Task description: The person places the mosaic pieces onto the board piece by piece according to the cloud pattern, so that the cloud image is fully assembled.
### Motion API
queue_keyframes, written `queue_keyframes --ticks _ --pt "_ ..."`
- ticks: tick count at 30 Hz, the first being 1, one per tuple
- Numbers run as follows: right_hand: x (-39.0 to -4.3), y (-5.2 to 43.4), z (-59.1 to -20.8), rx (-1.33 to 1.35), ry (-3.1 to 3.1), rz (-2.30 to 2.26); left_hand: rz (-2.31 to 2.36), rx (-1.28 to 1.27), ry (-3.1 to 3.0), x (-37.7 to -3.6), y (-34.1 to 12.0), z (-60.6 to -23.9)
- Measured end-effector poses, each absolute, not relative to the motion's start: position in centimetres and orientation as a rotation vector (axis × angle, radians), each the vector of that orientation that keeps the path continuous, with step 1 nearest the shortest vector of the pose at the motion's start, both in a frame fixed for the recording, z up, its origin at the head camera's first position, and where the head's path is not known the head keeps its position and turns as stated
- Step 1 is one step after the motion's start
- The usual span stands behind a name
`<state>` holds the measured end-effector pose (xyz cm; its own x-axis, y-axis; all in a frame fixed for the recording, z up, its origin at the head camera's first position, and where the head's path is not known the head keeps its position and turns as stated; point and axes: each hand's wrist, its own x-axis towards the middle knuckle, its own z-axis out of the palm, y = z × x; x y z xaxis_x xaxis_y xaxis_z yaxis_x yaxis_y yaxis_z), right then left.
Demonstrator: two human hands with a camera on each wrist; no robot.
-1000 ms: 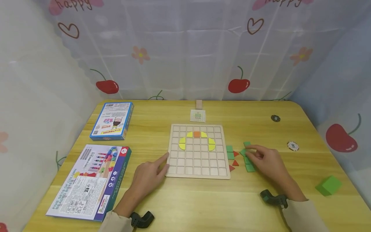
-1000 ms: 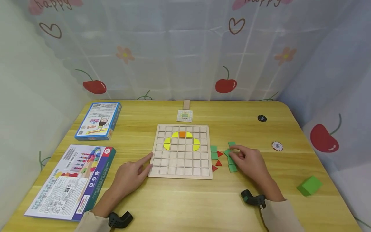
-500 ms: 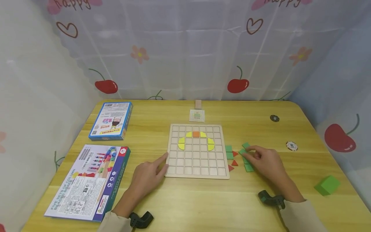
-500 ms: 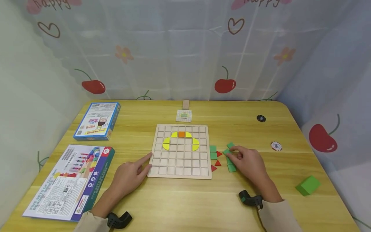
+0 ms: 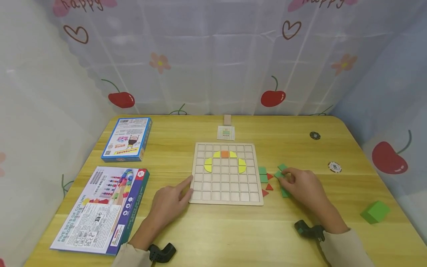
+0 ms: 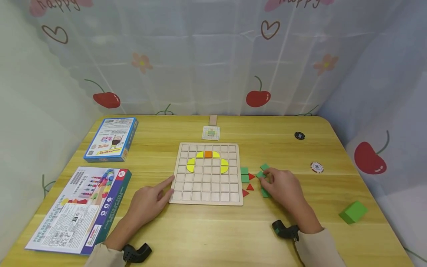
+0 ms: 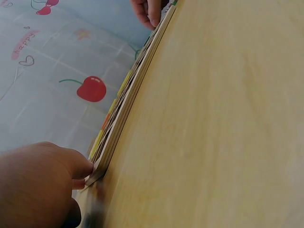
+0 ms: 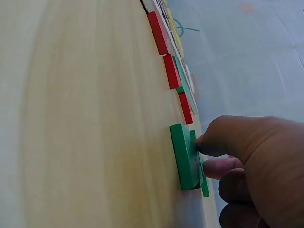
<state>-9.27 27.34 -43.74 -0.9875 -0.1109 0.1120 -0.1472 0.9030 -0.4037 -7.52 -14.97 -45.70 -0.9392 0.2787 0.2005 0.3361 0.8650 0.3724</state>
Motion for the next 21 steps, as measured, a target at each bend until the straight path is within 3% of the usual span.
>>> queue_keyframes --ticks 21 --pt "-10.9 28.0 -43.8 0.399 -2.967 0.711 -0.617 -0.487 -2.896 -7.6 -15.0 -45.7"
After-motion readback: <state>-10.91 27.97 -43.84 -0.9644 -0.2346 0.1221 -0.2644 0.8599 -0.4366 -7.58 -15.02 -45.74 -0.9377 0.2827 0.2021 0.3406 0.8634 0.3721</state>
